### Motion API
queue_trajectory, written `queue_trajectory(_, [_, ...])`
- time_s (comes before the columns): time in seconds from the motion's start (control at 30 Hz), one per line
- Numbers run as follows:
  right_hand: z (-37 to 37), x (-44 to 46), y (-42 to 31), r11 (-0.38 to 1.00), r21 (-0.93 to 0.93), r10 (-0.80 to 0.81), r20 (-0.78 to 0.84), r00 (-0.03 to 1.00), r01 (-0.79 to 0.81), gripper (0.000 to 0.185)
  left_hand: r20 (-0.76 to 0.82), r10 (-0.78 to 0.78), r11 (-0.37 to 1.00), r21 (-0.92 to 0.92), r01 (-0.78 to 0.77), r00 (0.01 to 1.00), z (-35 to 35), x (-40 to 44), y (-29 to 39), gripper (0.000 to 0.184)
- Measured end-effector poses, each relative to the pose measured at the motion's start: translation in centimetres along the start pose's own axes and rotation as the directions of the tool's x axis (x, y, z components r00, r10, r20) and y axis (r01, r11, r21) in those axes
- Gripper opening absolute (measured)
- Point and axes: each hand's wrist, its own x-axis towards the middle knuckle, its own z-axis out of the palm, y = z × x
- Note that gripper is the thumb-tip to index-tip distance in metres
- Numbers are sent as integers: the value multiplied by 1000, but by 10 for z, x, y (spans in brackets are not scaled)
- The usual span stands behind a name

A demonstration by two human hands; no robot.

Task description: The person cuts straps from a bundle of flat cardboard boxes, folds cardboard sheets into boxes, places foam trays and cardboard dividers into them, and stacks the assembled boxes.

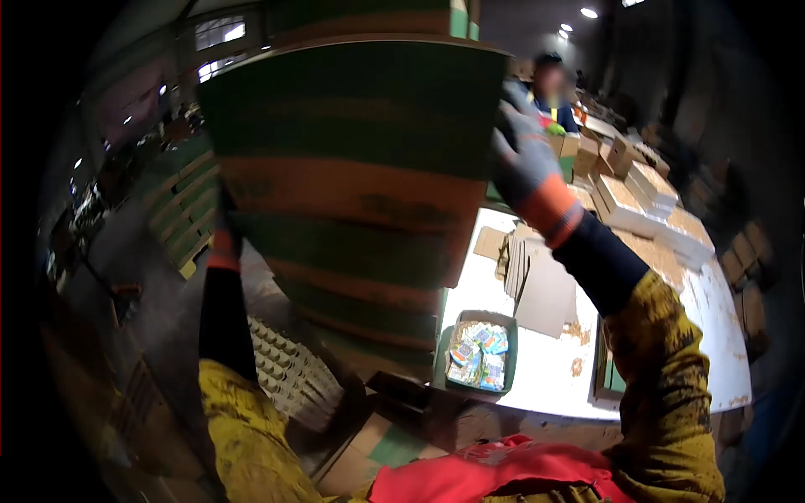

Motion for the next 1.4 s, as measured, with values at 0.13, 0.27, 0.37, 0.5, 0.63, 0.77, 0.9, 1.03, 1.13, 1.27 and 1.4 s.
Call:
queue_trajectory(0.13, [49,10,17,893,6,-432,-266,862,449,32,-34,81,993,-87,-84,996,-11,-24,-12,53])
queue_trajectory(0.27, [74,17,12,928,171,-254,-360,898,331,16,-99,35,940,-336,-67,994,6,-59,-26,56])
queue_trajectory(0.37, [95,8,16,946,207,-141,-430,892,250,11,-144,-73,912,-410,8,987,14,-52,-29,58])
queue_trajectory(0.5, [87,-6,23,945,259,-65,-453,889,201,11,-133,-21,993,-116,6,991,12,-31,-37,58])
queue_trajectory(0.63, [77,-20,29,868,465,91,-490,867,172,31,-125,-6,985,170,28,992,-4,-15,-44,58])
queue_trajectory(0.77, [29,-149,40,769,569,324,46,945,-291,59,-101,353,732,649,-207,930,-15,-42,-33,58])
queue_trajectory(0.9, [-75,-310,65,666,319,482,506,715,-674,52,405,892,-294,857,-423,200,143,-231,57,48])
queue_trajectory(1.03, [-225,-411,132,570,58,686,515,513,-820,38,565,585,665,76,-743,582,316,-412,57,39])
queue_trajectory(1.13, [-354,-460,210,477,-148,860,284,425,-866,37,756,148,905,156,-396,638,420,-496,28,34])
queue_trajectory(1.27, [-502,-581,344,214,-467,916,-209,342,-858,53,709,-389,914,375,152,588,532,-588,-45,50])
queue_trajectory(1.4, [-609,-667,431,-366,-559,850,-526,-23,-744,81,711,-578,794,604,74,400,615,-668,-120,45])
